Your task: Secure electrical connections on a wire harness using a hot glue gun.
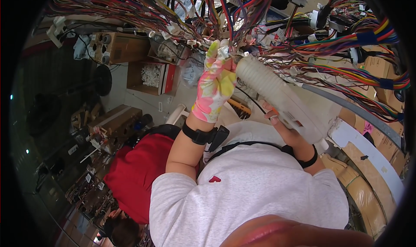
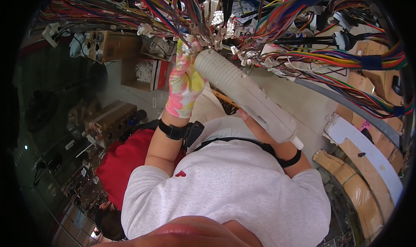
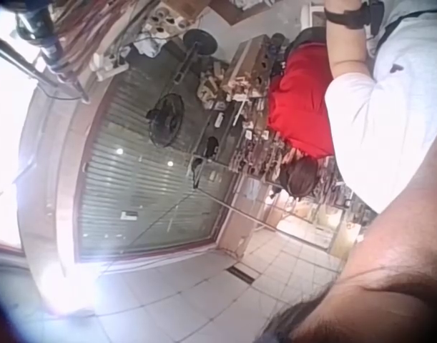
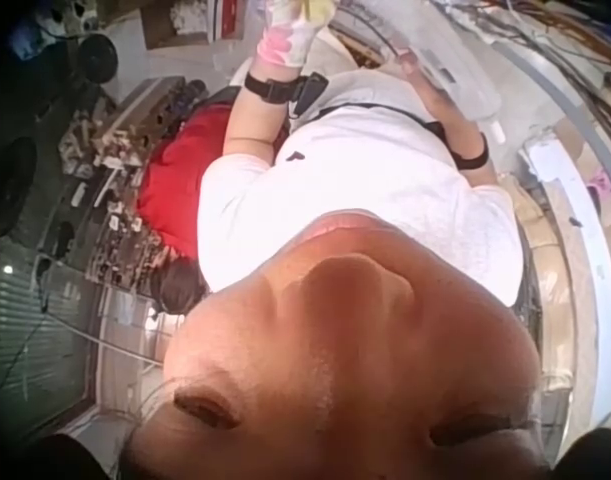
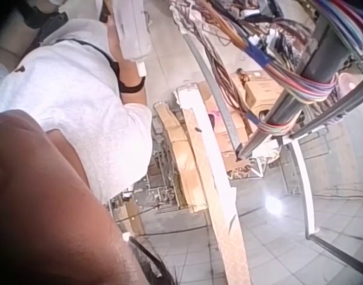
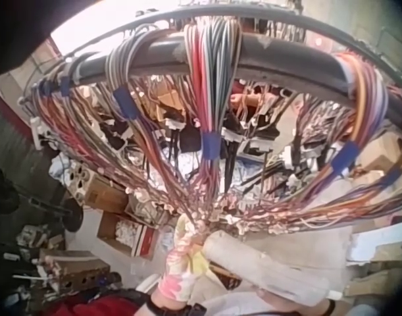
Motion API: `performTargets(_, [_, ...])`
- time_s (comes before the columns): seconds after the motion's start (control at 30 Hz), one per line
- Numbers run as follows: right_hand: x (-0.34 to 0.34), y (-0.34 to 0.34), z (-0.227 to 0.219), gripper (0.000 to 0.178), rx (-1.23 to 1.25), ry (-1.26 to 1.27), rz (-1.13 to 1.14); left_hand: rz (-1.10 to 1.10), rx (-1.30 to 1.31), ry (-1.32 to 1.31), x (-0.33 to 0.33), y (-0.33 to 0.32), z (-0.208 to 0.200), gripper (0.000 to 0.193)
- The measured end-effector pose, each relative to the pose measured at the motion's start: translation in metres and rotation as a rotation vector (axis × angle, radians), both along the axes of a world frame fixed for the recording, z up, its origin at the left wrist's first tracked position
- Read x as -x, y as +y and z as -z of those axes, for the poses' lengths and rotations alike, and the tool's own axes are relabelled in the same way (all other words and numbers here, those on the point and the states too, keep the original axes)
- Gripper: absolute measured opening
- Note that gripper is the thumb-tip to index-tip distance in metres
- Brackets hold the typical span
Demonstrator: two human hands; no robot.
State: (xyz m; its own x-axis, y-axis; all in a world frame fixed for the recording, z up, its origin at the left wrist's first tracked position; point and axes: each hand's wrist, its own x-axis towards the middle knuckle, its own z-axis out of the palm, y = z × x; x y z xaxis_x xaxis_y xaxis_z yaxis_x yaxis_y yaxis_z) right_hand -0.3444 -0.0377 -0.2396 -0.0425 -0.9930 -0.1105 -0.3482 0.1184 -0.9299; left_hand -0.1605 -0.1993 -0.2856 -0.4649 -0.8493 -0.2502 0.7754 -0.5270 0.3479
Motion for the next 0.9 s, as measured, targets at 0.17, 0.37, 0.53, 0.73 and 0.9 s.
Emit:
performTargets(0.17, [-0.0012, -0.0012, -0.0032, 0.04, -0.021, -0.065, 0.012, -0.026, 0.011, -0.02, 0.0032, 0.0013, -0.0033, 0.048])
performTargets(0.37, [0.001, 0.0008, 0.0051, 0.039, -0.012, -0.11, -0.026, 0.0, 0.007, 0.065, 0.0006, 0.0005, 0.0022, 0.047])
performTargets(0.53, [-0.0003, 0.0011, -0.002, 0.043, -0.011, -0.083, 0.023, -0.007, 0.02, 0.03, 0.0025, -0.0003, 0.0012, 0.046])
performTargets(0.73, [-0.002, 0.0006, 0.001, 0.041, 0.003, -0.068, 0.013, 0.006, 0.042, 0.076, 0.0027, -0.001, 0.0016, 0.044])
performTargets(0.9, [0.0002, 0.0007, 0.0015, 0.035, -0.034, -0.135, 0.008, -0.038, 0.036, 0.02, 0.0036, -0.0006, -0.0006, 0.047])
